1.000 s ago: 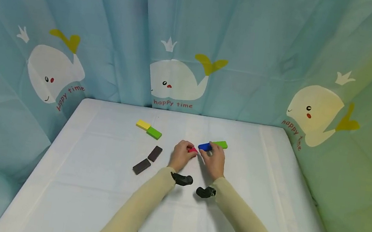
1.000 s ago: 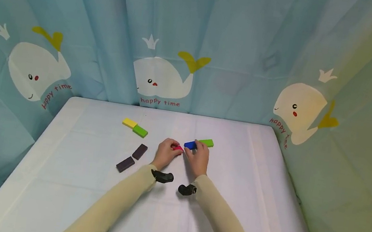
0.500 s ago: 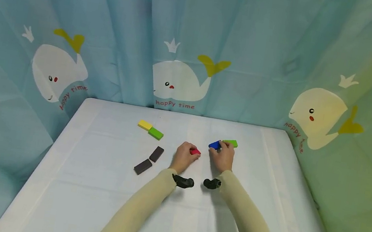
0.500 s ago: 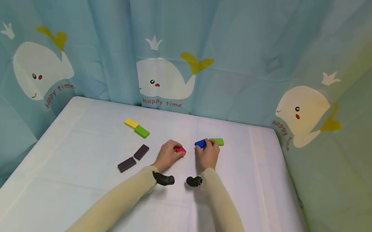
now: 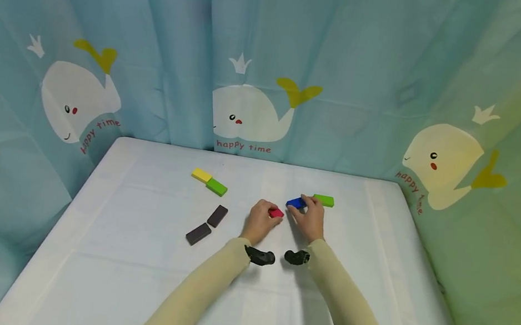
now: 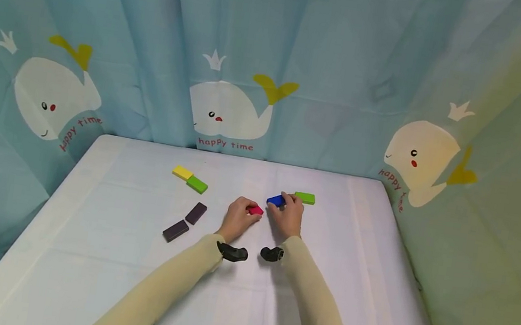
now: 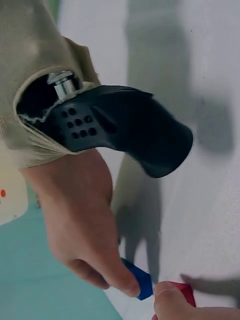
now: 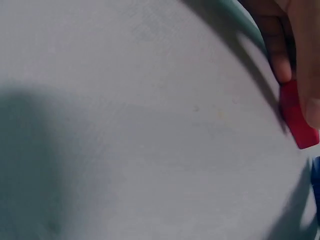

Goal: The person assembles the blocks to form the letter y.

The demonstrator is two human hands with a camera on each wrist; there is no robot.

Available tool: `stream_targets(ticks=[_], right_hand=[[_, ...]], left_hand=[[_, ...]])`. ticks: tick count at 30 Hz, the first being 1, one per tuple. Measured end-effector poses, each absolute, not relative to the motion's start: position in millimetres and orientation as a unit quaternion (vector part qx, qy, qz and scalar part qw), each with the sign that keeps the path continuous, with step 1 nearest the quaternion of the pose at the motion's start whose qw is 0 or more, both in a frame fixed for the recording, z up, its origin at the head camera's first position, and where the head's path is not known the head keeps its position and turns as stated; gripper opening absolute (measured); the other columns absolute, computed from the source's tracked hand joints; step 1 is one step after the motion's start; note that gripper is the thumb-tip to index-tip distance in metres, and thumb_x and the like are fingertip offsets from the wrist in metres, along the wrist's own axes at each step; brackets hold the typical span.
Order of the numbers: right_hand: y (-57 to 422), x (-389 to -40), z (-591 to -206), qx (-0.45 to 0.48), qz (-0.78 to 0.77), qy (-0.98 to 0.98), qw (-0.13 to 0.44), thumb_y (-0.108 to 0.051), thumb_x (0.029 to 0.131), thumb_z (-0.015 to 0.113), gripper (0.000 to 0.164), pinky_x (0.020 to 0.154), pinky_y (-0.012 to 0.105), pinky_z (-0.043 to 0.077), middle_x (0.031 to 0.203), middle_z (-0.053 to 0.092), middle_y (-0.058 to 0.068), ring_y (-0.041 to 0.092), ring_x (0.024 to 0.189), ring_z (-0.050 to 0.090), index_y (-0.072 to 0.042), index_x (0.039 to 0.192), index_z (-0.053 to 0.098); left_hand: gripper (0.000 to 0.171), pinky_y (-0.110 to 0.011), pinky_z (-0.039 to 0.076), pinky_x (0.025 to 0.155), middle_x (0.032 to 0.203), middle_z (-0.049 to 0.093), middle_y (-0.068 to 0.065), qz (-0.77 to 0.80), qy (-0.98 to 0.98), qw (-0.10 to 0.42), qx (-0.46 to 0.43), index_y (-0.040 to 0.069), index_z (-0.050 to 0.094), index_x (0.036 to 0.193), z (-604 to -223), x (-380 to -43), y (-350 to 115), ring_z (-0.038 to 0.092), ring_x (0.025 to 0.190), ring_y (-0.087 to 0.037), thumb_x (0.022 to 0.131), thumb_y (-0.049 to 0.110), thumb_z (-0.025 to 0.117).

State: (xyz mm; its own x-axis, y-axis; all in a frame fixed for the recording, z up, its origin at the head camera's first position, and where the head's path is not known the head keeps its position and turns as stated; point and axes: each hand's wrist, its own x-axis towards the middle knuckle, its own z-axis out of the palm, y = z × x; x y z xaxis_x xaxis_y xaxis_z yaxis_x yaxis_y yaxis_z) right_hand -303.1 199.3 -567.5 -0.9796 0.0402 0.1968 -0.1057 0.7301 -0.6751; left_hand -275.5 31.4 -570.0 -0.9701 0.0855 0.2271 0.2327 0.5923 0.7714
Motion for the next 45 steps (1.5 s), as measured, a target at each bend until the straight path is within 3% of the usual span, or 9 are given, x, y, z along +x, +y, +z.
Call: stream_targets(ticks=[6, 21, 45], right_hand=[[195.5, -304.4, -571.4, 0.044, 0.348, -0.932, 0.096, -0.024, 0.09, 0.072, 0.051, 0.108, 0.055, 0.031, 0.135, 0.048, 0.029, 0.045, 0.126, 0.042, 0.006, 0.129, 0.06], [192.8, -300.1, -564.7, 0.071, 0.353, -0.931, 0.064, -0.023, 0.091, 0.071, 0.05, 0.108, 0.053, 0.032, 0.14, 0.047, 0.027, 0.042, 0.13, 0.042, 0.004, 0.131, 0.059], [194.8, -297.2, -567.8, 0.106, 0.368, -0.922, 0.057, -0.019, 0.091, 0.07, 0.044, 0.105, 0.052, 0.036, 0.135, 0.051, 0.025, 0.04, 0.128, 0.045, 0.004, 0.128, 0.062]], left_hand=[[0.028, -0.027, 0.048, 0.078, 0.099, 0.062, -0.006, -0.447, -0.884, 0.093, -0.096, 0.004, 0.071, 0.106, -572.2, -275.1, 31.2, 0.058, 0.088, -0.017, 0.082, 0.014, 0.079], [0.027, -0.026, 0.049, 0.076, 0.099, 0.063, -0.006, -0.461, -0.878, 0.092, -0.089, 0.005, 0.071, 0.107, -576.2, -276.9, 30.9, 0.059, 0.087, -0.016, 0.083, 0.017, 0.079], [0.029, -0.028, 0.049, 0.081, 0.101, 0.067, -0.008, -0.447, -0.886, 0.087, -0.089, 0.004, 0.071, 0.107, -572.9, -279.0, 33.2, 0.062, 0.092, -0.019, 0.082, 0.015, 0.08]])
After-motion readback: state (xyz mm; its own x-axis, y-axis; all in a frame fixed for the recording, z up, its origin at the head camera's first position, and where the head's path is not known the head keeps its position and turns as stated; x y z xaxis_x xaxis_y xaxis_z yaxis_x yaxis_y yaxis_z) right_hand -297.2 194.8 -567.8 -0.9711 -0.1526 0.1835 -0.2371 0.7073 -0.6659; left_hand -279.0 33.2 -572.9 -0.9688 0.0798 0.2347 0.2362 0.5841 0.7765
